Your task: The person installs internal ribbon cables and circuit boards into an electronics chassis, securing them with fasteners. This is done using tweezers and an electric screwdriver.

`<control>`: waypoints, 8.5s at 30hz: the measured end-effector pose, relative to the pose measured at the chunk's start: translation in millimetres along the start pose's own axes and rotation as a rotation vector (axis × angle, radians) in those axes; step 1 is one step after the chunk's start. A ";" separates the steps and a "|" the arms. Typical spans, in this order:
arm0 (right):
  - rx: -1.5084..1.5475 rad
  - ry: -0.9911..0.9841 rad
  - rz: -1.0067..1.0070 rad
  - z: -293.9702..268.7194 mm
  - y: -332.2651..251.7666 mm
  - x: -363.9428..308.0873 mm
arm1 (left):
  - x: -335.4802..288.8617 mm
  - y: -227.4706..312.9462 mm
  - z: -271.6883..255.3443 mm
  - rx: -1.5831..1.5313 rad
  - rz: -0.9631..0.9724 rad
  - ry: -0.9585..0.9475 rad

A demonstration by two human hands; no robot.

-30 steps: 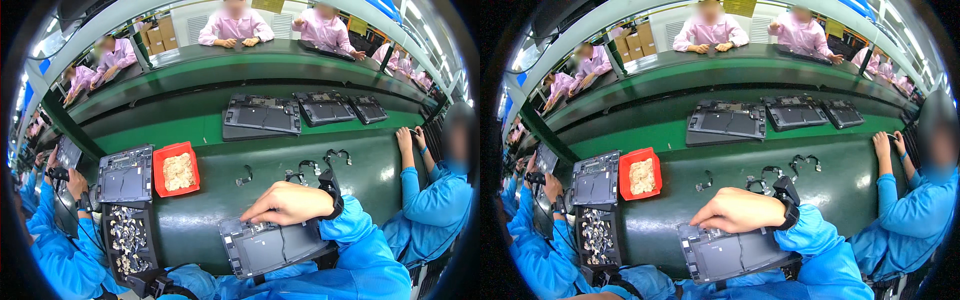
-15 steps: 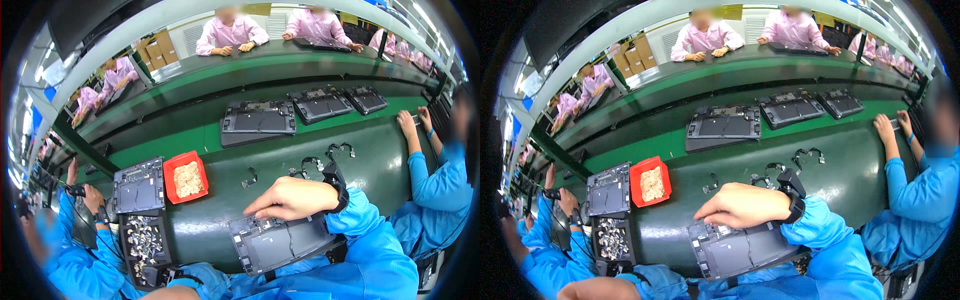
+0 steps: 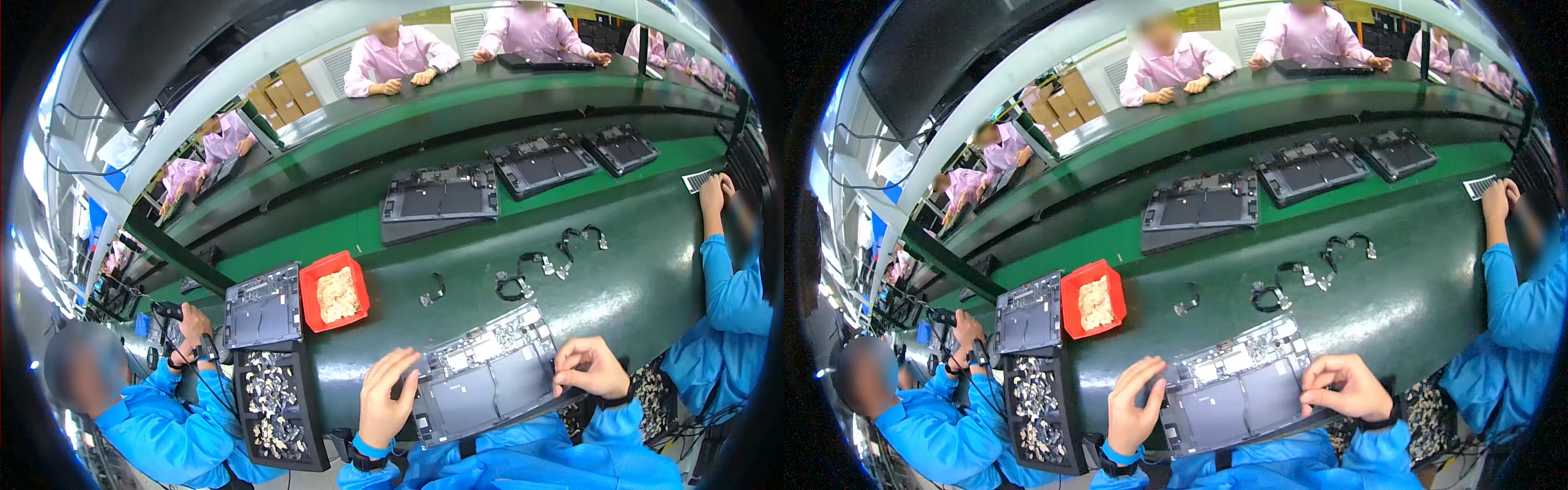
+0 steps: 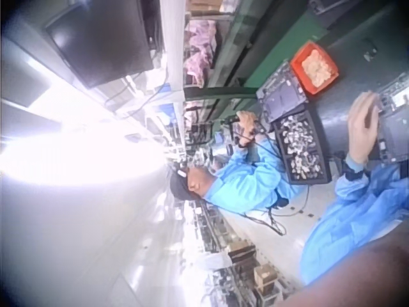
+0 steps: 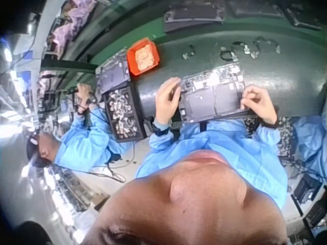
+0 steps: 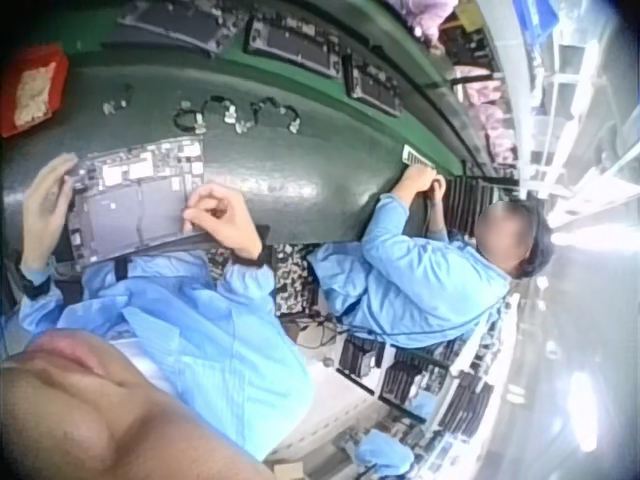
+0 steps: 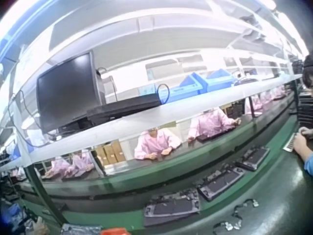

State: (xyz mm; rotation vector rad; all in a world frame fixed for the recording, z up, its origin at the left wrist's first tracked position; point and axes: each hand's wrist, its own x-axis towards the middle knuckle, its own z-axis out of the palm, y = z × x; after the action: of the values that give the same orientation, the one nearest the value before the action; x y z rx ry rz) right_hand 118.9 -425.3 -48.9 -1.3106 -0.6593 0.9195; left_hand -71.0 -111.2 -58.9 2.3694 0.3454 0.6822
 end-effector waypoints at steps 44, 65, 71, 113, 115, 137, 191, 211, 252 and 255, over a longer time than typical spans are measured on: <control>-0.333 0.531 0.079 38.5 24.3 50.4 | 68.0 21.3 82.9 0.170 0.635 -0.422; -0.524 0.531 0.064 54.2 23.4 57.3 | 67.3 17.0 78.4 0.116 0.660 -0.417; -0.503 0.528 0.059 54.4 22.3 57.8 | 67.4 16.3 78.5 0.109 0.658 -0.423; -0.592 0.454 0.043 48.7 23.6 61.3 | 67.6 15.8 78.3 0.098 0.660 -0.417; -0.604 0.448 0.043 45.8 22.6 64.4 | 71.4 15.4 79.7 0.094 0.664 -0.415; -0.687 0.460 0.001 53.6 22.7 52.3 | 36.7 28.3 84.9 0.262 0.603 -0.375; -0.754 0.523 -0.021 12.0 34.0 21.9 | 24.1 89.3 120.4 0.261 0.479 -0.465; -0.413 0.879 0.028 -94.8 -37.1 -35.5 | -10.8 77.6 22.8 -0.273 0.312 -0.496; -0.874 0.421 0.206 -134.6 -32.9 406.0 | -62.3 26.3 58.2 0.187 -0.054 0.097; -0.134 0.306 0.023 -210.3 -32.6 414.4 | -64.4 21.4 53.9 0.045 0.004 0.077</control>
State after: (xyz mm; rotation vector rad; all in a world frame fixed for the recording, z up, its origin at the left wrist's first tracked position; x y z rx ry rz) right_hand 511.4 -177.6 -89.5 -1.5426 -0.4735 0.6827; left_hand -93.2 -180.9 -105.4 2.3915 0.3932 0.7767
